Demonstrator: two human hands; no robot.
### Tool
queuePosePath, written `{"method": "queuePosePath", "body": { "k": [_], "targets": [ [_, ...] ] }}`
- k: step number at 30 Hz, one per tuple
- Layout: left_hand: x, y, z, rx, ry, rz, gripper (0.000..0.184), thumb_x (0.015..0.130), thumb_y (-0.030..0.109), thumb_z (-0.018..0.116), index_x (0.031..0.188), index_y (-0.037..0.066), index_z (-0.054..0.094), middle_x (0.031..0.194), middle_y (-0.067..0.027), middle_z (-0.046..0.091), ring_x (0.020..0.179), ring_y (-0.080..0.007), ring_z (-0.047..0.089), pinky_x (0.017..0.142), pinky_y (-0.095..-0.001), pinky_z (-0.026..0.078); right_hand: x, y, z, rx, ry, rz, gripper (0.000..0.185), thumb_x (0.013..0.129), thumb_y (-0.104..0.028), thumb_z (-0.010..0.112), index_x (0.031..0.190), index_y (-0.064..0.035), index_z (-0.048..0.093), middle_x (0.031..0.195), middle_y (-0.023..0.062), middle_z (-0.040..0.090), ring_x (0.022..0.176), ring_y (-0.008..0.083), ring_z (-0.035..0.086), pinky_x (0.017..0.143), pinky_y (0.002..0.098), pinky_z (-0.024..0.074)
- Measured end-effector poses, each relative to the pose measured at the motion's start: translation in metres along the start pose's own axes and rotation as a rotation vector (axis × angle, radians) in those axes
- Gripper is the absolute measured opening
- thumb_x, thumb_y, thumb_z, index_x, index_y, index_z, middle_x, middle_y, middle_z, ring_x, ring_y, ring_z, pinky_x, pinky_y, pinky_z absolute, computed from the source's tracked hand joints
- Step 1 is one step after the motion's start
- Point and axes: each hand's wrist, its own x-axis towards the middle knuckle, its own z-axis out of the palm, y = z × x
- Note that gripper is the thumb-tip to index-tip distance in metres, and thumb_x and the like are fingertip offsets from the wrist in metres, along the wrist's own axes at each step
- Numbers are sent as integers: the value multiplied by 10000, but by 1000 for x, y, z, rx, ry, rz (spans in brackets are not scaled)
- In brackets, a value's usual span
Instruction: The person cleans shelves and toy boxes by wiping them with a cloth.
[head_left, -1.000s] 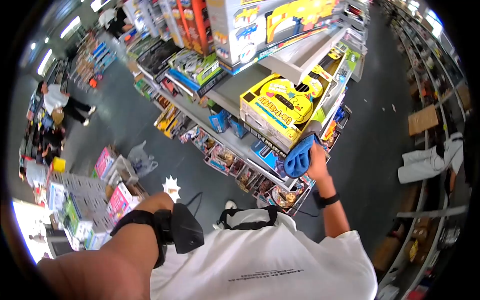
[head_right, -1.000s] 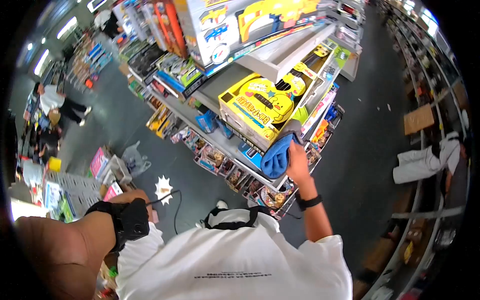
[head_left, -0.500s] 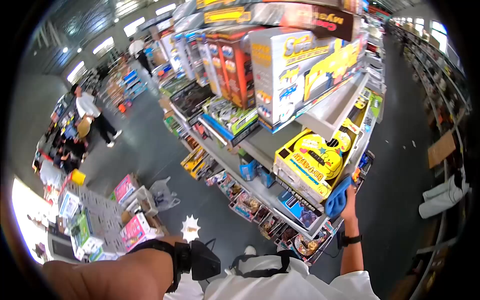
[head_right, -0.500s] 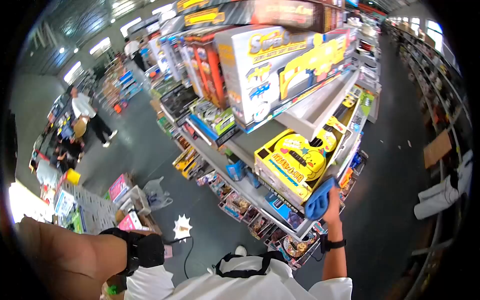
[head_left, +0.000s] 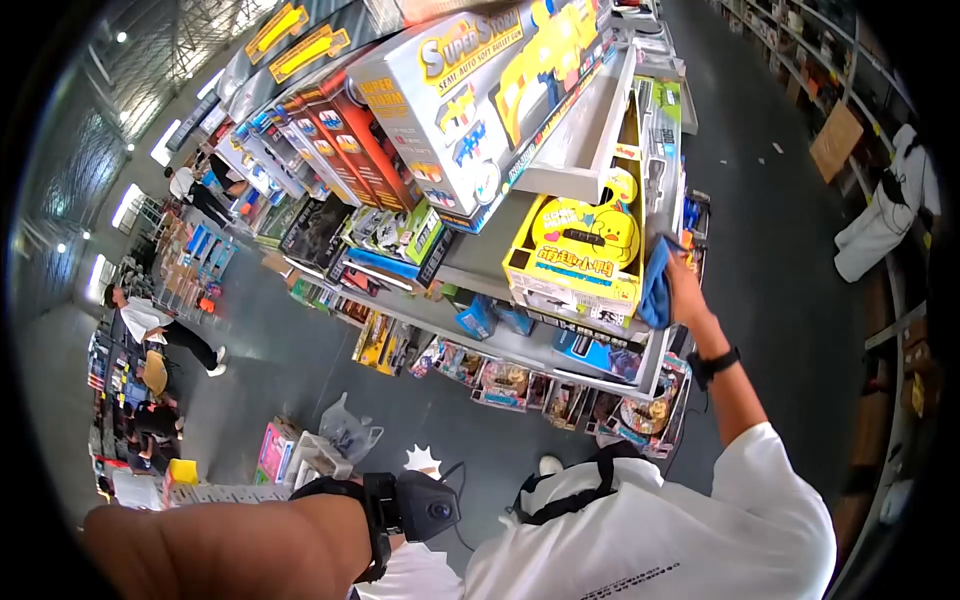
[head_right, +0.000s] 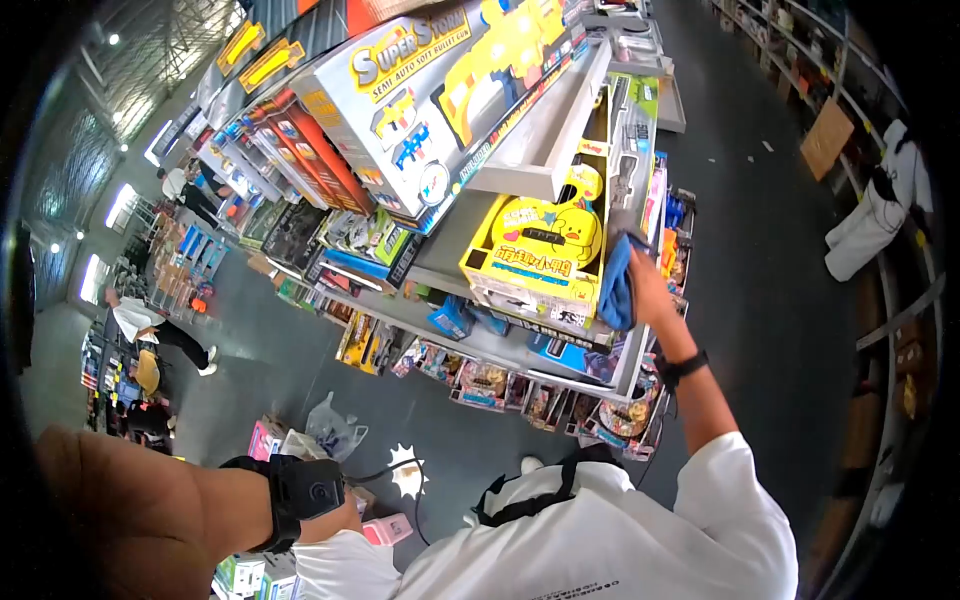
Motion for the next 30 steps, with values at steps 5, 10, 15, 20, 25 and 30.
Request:
{"method": "queuePosePath", "body": {
  "k": [5,10,15,20,25,30],
  "targets": [
    [-2,-1,-7,-6,31,8,244,954,286,523,1121,158,647,1154,-101,613,983,-232,550,936,-430,391,-26,-44,-18,45,-104,-20,735,799,-199,617,1472,-53,357,1305,297,532,1182,471,537,1004,452,446],
    [-6,-6,-6,-57,55,-12,245,954,295,521,1125,166,642,1156,-92,606,995,-225,537,942,-432,383,20,-14,-21,-138,-138,132,553,884,-103,504,1414,0,387,1284,272,547,1180,449,523,978,461,452],
    [-7,-7,-7,-79,60,-12,247,955,303,519,1130,175,637,1158,-83,598,1008,-218,525,948,-433,376,15,-15,-10,-104,-82,162,510,891,-101,501,1387,-16,419,1277,256,552,1149,443,537,955,459,465],
    [-8,-9,-10,-78,62,-20,249,955,312,517,1134,183,633,1160,-74,591,1020,-211,513,953,-435,368,9,-48,-23,-384,-199,182,514,843,-51,495,1353,-11,460,1246,218,583,1062,414,600,877,466,514],
    [-9,-3,-11,-52,66,-11,250,956,320,515,1138,192,628,1162,-65,584,1033,-204,500,959,-437,361,40,1,-18,-366,-161,166,553,815,-26,570,1355,-13,452,1327,200,539,1137,403,581,895,454,519],
    [-6,6,-12,-4,53,-12,252,956,328,513,1143,200,623,1164,-55,576,1046,-197,488,965,-438,353,27,23,1,-65,-29,17,501,922,-109,513,1392,29,409,1333,255,505,1228,418,505,1035,398,418]
  ]
}}
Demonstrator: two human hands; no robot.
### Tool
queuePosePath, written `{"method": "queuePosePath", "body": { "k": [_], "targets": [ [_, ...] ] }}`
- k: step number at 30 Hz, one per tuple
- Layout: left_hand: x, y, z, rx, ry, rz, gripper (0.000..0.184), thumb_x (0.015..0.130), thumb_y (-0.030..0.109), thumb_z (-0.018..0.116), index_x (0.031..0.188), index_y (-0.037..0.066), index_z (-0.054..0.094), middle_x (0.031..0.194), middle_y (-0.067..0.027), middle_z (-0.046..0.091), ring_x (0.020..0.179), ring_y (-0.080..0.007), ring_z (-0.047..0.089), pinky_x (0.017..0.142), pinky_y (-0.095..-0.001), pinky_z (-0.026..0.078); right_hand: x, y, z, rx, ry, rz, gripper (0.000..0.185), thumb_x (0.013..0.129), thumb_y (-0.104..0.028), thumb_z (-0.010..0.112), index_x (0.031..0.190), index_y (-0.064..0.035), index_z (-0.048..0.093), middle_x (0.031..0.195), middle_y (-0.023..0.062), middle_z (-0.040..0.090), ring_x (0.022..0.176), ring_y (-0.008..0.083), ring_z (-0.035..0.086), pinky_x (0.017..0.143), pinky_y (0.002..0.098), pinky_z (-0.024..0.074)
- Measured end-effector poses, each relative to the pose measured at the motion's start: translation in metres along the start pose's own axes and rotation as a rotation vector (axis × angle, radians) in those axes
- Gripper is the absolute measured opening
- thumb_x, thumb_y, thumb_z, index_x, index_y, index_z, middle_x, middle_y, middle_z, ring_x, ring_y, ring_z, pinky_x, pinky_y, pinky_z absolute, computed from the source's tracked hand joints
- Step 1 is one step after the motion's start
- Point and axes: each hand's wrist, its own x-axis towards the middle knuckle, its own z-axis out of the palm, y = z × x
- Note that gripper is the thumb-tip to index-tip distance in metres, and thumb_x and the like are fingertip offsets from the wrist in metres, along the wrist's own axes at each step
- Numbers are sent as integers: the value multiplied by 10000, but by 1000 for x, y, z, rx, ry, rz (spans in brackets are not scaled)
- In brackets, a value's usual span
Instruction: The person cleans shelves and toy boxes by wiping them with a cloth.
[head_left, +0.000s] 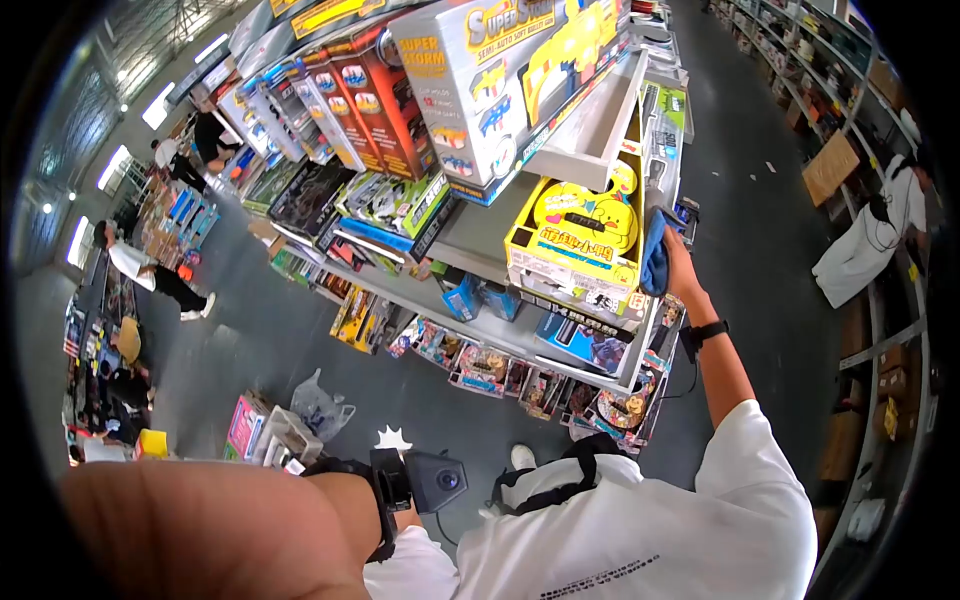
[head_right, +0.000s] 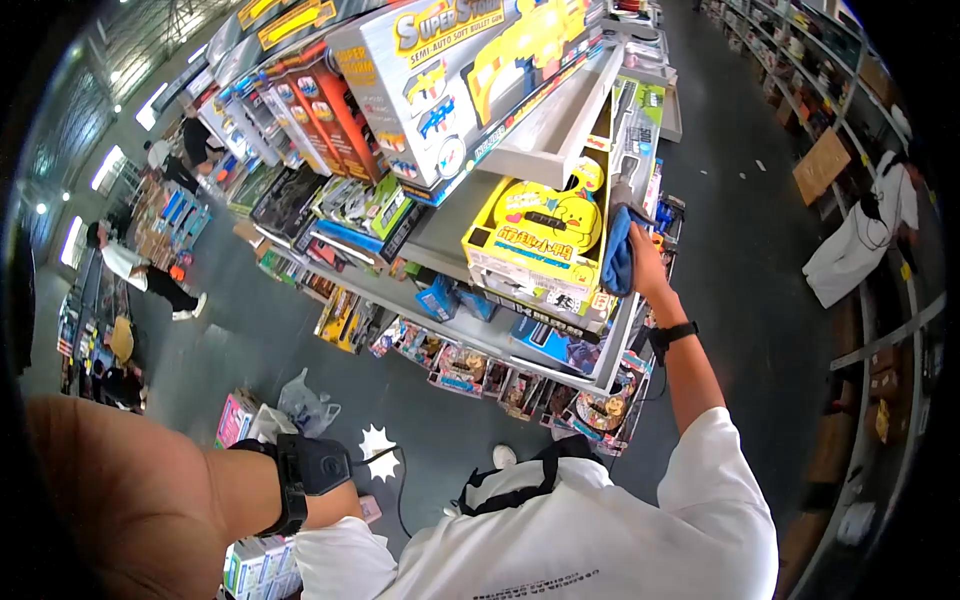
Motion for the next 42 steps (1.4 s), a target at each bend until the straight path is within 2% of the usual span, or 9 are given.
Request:
{"method": "queuePosePath", "body": {
  "k": [8,11,18,22,26,28,30,37,42],
  "targets": [
    [-3,-3,12,50,7,-7,255,957,342,509,1150,214,616,1167,-41,565,1066,-185,468,974,-441,341,-75,-21,6,537,-160,78,872,796,-344,725,1485,-4,314,1463,244,418,1361,417,395,1141,445,287],
    [-3,-4,19,69,7,-16,256,957,347,508,1152,219,613,1168,-35,560,1073,-181,460,977,-442,337,-75,24,19,268,-44,-231,940,762,-412,746,1478,14,310,1439,252,428,1337,411,412,1148,443,273],
    [-17,14,56,168,-27,92,259,957,359,505,1158,231,606,1170,-23,550,1091,-171,443,985,-444,326,-35,82,52,1235,-113,299,490,1058,-196,386,1501,-7,296,1499,121,379,1394,235,362,1162,358,269],
    [-30,11,79,178,-8,132,261,958,365,503,1162,237,602,1172,-15,544,1101,-165,433,989,-446,320,-28,76,51,596,-20,-115,523,1037,-95,381,1533,-14,238,1548,85,316,1402,240,344,1177,355,247],
    [-42,12,103,197,8,190,262,958,372,502,1165,244,599,1173,-8,539,1111,-160,423,994,-447,314,-29,31,46,1759,-119,521,466,995,-169,507,1412,10,400,1387,140,471,1285,274,446,1109,385,333],
    [-43,6,114,196,14,165,263,958,375,501,1167,248,597,1174,-5,536,1116,-157,418,996,-448,311,-60,10,24,722,-70,-147,681,923,-250,639,1483,-24,324,1449,151,432,1297,295,456,1089,378,350],
    [-45,1,125,207,32,142,264,958,379,500,1169,251,595,1175,-1,533,1121,-154,413,998,-448,308,-76,-21,2,434,-28,-168,682,780,-148,726,1382,-12,436,1299,237,510,1229,408,473,1076,434,346],
    [-57,-13,154,220,20,87,267,959,390,497,1175,263,588,1178,12,523,1139,-144,396,1006,-451,298,-42,16,12,855,-201,128,655,761,-181,764,1332,-19,486,1149,225,596,1076,398,567,975,424,425],
    [-65,-20,159,237,62,78,270,959,399,495,1179,271,584,1180,21,515,1151,-137,384,1012,-452,290,-29,-29,-17,502,-51,-125,636,781,-121,720,1348,1,459,1204,252,561,1117,425,537,985,435,415]
  ]
}}
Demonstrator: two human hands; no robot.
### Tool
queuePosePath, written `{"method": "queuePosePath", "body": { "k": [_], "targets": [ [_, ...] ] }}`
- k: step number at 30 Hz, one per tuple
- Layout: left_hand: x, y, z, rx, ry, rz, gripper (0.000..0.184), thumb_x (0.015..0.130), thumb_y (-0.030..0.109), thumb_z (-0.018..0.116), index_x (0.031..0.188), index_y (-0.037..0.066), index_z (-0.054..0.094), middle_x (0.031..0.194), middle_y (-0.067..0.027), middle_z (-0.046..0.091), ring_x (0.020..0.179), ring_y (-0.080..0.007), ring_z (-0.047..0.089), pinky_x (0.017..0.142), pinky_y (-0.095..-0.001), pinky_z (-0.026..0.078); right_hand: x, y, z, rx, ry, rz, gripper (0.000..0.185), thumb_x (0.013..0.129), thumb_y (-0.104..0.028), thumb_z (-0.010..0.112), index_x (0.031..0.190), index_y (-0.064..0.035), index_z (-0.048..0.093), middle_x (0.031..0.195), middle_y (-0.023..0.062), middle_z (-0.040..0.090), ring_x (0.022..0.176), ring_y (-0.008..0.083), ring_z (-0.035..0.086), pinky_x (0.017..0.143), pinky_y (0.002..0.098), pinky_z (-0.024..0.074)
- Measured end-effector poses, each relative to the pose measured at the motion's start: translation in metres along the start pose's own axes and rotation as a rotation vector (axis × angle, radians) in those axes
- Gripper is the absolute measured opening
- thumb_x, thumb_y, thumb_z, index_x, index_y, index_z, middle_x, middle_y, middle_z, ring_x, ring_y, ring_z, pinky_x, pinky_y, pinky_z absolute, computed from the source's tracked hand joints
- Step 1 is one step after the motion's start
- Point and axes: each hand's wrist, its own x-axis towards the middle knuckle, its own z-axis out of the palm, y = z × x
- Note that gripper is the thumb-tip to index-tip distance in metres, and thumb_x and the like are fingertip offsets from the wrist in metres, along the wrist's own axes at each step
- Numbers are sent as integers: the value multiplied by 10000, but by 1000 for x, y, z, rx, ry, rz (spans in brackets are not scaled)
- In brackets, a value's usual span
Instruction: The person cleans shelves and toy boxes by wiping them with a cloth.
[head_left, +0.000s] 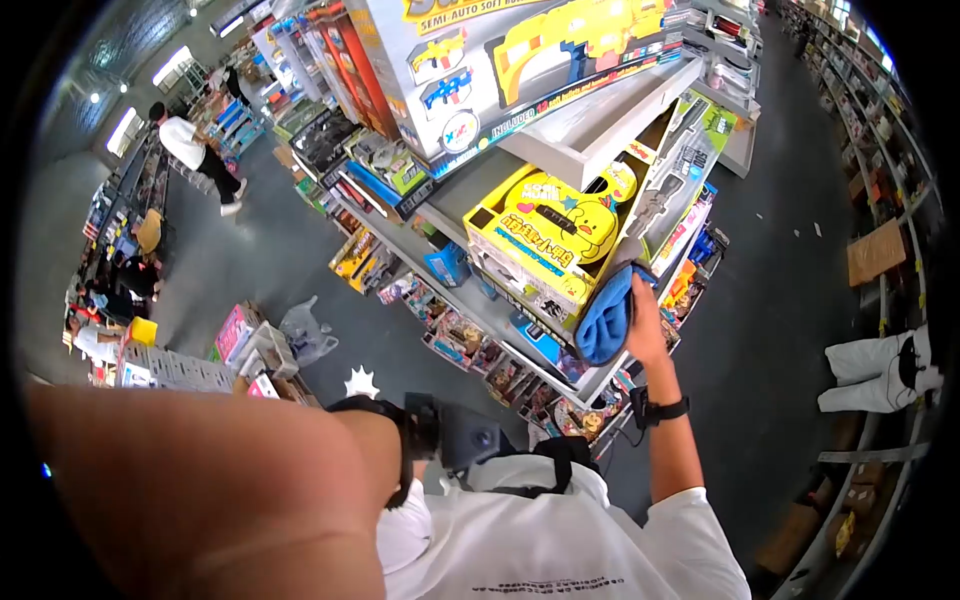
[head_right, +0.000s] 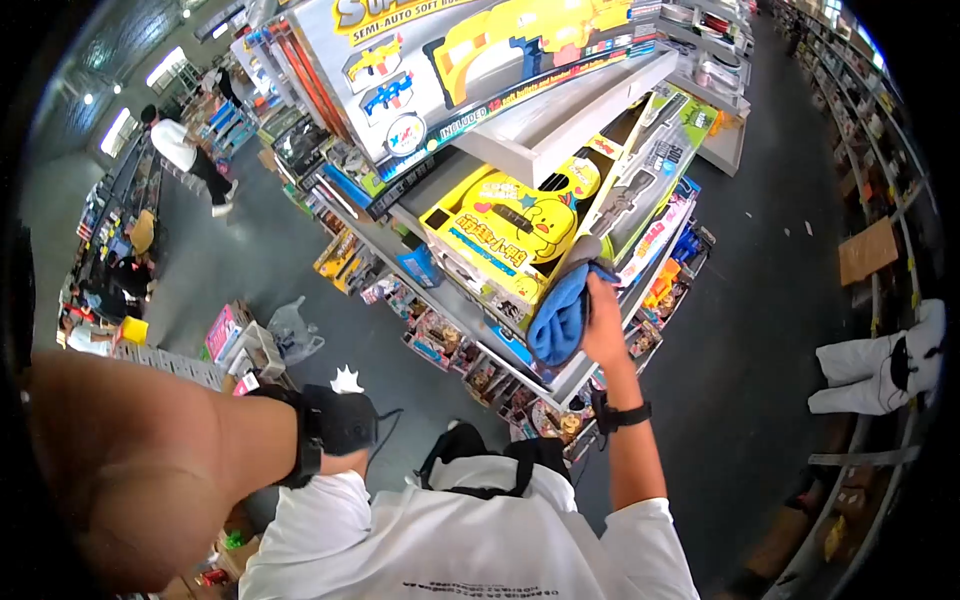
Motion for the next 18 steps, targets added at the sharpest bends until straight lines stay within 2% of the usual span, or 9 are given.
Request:
{"method": "queuePosePath", "body": {
  "k": [2,4,6,9,10,13,15,17,18],
  "targets": [
    [-2,-2,0,35,28,-23,271,959,402,494,1181,275,582,1180,25,512,1156,-134,379,1014,-453,287,-35,18,13,-81,-9,-89,701,812,-91,702,1425,18,379,1351,259,501,1220,427,507,1057,437,380],
    [-6,-7,1,80,63,-50,272,959,406,493,1183,278,580,1181,28,509,1161,-131,374,1016,-454,284,-53,-5,13,-5,-111,8,742,783,-113,734,1422,19,382,1332,268,505,1218,451,494,1055,446,381],
    [-14,-13,0,101,122,-32,273,960,409,492,1185,281,578,1182,32,506,1167,-129,369,1019,-454,281,-34,-35,2,50,-100,-49,453,764,-97,698,1173,0,528,1047,213,578,1013,414,539,926,410,431],
    [-57,-32,-7,140,225,-3,274,960,412,492,1186,285,576,1183,36,504,1172,-126,364,1021,-455,278,-24,-8,-10,212,-178,75,559,690,-175,802,1166,-32,546,1062,161,593,1025,318,574,928,378,435],
    [-87,-41,-17,311,-21,-152,233,935,343,556,1096,178,588,1082,-21,577,977,-165,492,886,-373,375,-18,-4,-8,243,-73,61,551,684,-175,806,1154,-44,550,1038,142,602,984,284,582,909,351,441],
    [-162,-67,-36,193,-470,-786,256,829,129,731,1040,41,617,1100,-145,653,873,-228,641,796,-335,488,2,-30,-7,0,93,195,366,729,-121,754,990,-32,514,935,99,580,843,199,551,820,321,476],
    [-206,-63,-56,16,-790,-966,616,824,157,756,1346,16,461,1271,-207,547,1128,-323,557,958,-414,447,-2,-60,10,118,415,180,320,721,-126,749,872,-54,475,830,72,527,772,167,512,738,321,470],
    [-217,-50,-62,-141,-869,-1008,816,810,144,765,1479,23,313,1442,-253,393,1283,-418,440,1064,-472,385,4,-114,7,-142,320,-65,315,725,-179,751,846,-62,484,819,80,521,731,212,503,674,324,455],
    [-217,-47,-63,-191,-834,-968,902,798,143,773,1521,41,243,1493,-269,323,1331,-451,386,1100,-488,355,10,-139,12,-151,212,-7,289,718,-182,731,865,-66,511,845,103,536,790,279,543,759,375,452]
  ]
}}
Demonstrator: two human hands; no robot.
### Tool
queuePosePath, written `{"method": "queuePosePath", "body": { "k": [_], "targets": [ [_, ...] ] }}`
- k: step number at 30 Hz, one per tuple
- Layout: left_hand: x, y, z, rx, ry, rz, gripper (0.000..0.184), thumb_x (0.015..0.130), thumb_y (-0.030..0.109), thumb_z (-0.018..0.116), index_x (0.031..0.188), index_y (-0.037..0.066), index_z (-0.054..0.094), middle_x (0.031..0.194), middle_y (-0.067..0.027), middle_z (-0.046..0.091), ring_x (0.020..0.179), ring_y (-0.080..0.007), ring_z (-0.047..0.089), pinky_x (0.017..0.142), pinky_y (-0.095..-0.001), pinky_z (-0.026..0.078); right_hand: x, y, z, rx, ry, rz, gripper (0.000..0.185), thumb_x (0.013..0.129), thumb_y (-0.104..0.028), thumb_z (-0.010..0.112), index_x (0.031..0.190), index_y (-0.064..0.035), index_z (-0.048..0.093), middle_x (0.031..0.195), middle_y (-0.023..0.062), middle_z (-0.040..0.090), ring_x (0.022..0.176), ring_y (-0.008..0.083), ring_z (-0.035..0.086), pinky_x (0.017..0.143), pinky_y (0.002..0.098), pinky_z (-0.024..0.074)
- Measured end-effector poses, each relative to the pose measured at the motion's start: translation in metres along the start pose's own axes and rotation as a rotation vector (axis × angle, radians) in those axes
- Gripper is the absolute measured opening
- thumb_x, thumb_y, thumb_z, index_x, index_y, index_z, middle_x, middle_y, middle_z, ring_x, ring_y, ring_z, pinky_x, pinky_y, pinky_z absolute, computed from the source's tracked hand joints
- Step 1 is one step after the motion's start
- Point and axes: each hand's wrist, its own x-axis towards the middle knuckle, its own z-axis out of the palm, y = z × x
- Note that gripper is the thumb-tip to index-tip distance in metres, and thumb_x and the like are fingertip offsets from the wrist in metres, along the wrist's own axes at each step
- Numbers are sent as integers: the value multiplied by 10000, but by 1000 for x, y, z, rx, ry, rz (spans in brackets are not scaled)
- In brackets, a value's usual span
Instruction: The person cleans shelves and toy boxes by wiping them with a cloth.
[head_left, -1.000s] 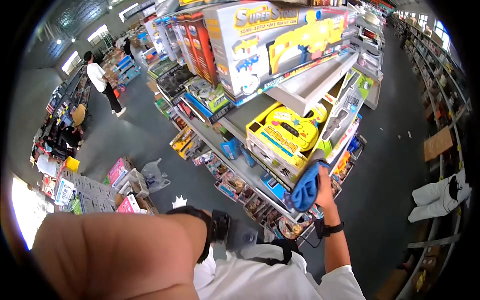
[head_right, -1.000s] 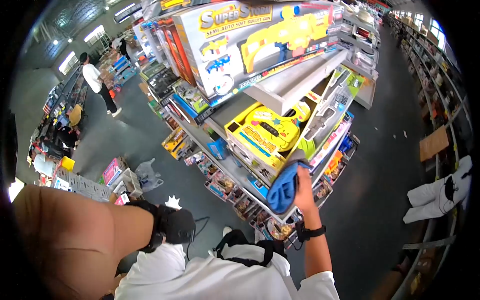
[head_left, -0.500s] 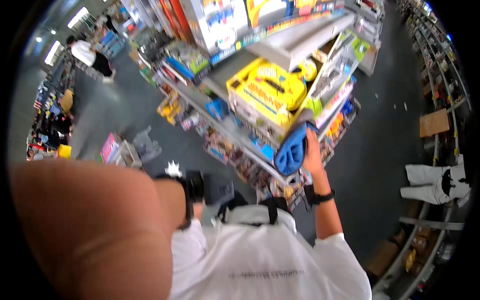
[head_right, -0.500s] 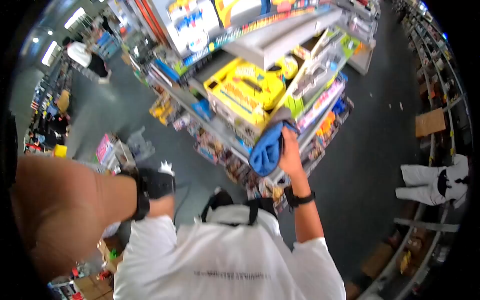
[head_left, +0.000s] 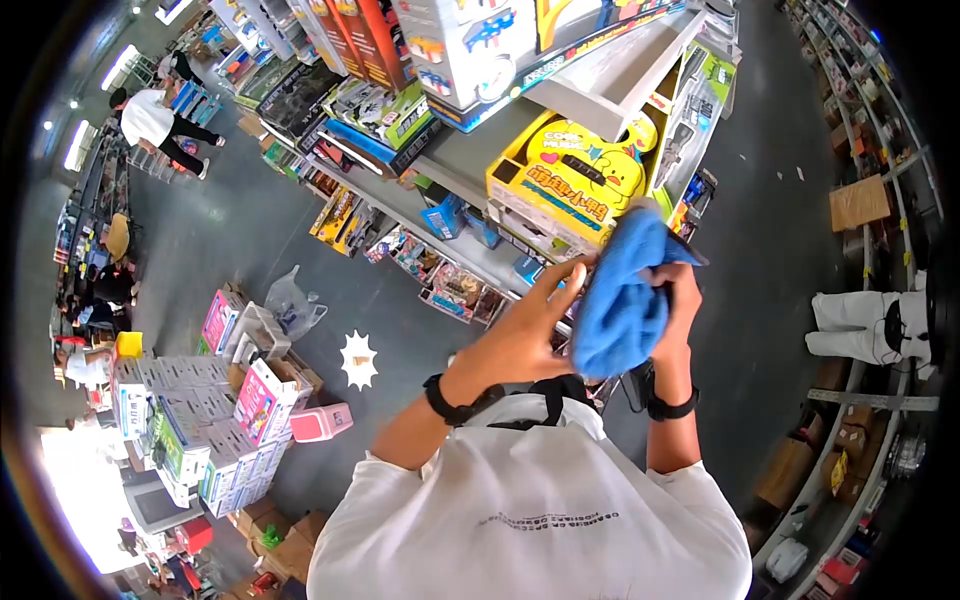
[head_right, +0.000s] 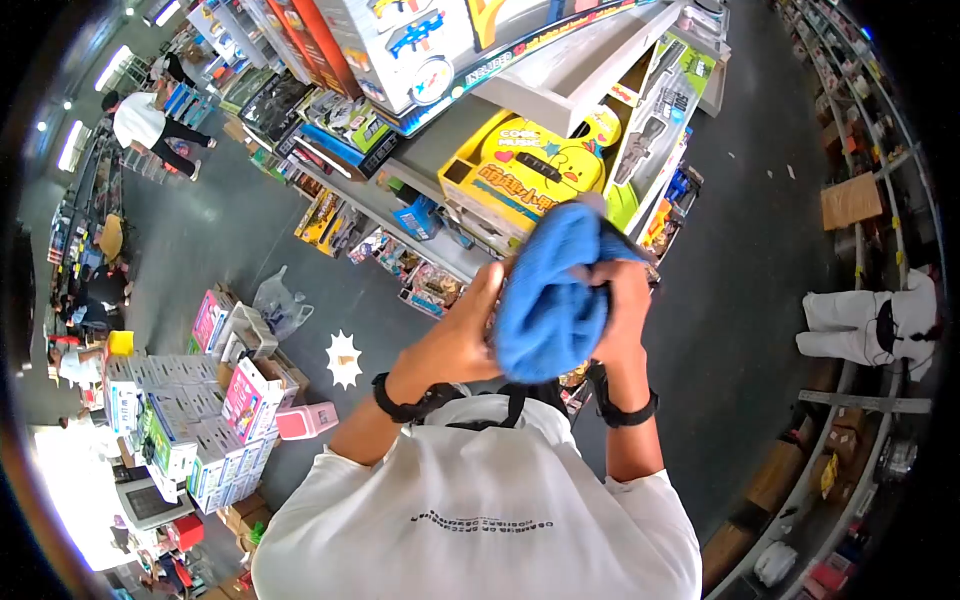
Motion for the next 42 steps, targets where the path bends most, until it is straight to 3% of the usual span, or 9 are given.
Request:
{"method": "queuePosePath", "body": {
  "k": [2,5,9,15,24,31,35,37,42],
  "targets": [
    [4,-11,-5,-15,44,53,1007,773,130,781,1559,113,151,1534,-276,255,1376,-468,328,1120,-488,336,35,-41,9,-197,-273,-97,300,691,-177,711,932,-75,564,902,106,566,912,319,560,874,433,399],
    [20,-27,-39,106,298,50,707,773,59,756,1422,168,498,1528,-268,282,1380,-435,374,1084,-447,398,48,-51,52,-342,-357,-125,454,704,-173,706,1142,-109,608,1256,133,541,1235,339,489,1098,524,262],
    [28,-74,-72,188,595,1,447,662,5,776,1086,110,680,1256,-170,570,1193,-359,555,967,-415,477,52,-49,73,-435,-273,-97,569,768,-266,769,1296,-149,590,1417,142,478,1368,358,398,1121,540,273],
    [7,-100,-22,660,74,-51,694,703,39,717,1344,253,560,1550,-153,305,1429,-366,268,1043,-611,332,29,-10,61,-544,-371,113,580,797,-65,707,1354,-139,562,1425,92,516,1330,299,468,1094,441,380],
    [31,-144,-119,626,197,-111,701,701,-25,722,1340,202,547,1184,-139,523,1103,-358,521,937,-444,481,27,-15,76,-591,-274,155,549,783,-23,718,1309,-126,600,1383,97,564,1325,293,488,1072,408,421],
    [7,-125,-71,473,0,68,503,775,-7,632,1244,177,623,1083,-131,548,1031,-345,548,925,-466,482,24,-13,78,-448,-232,185,563,759,48,729,1290,-96,612,1388,113,559,1326,304,487,1090,379,408],
    [-34,-169,-76,618,-69,67,359,824,27,585,1168,116,642,1106,-132,577,1064,-333,562,818,-436,536,16,-7,78,-595,-298,274,527,809,0,702,1306,-135,591,1433,38,531,1438,272,338,1179,550,161],
    [-59,-224,-100,601,-317,-298,249,819,57,597,1060,70,658,1085,-176,656,997,-379,628,802,-479,542,18,-12,87,-636,-253,321,516,817,-3,694,1303,-141,592,1441,27,524,1443,272,330,1176,572,138],
    [-84,-233,-203,313,-236,-318,315,715,6,592,1002,46,717,984,-214,696,947,-390,663,848,-435,529,18,-40,102,-699,-238,480,477,843,0,654,1293,-144,590,1459,28,506,1455,266,310,1172,609,93]
  ]
}}
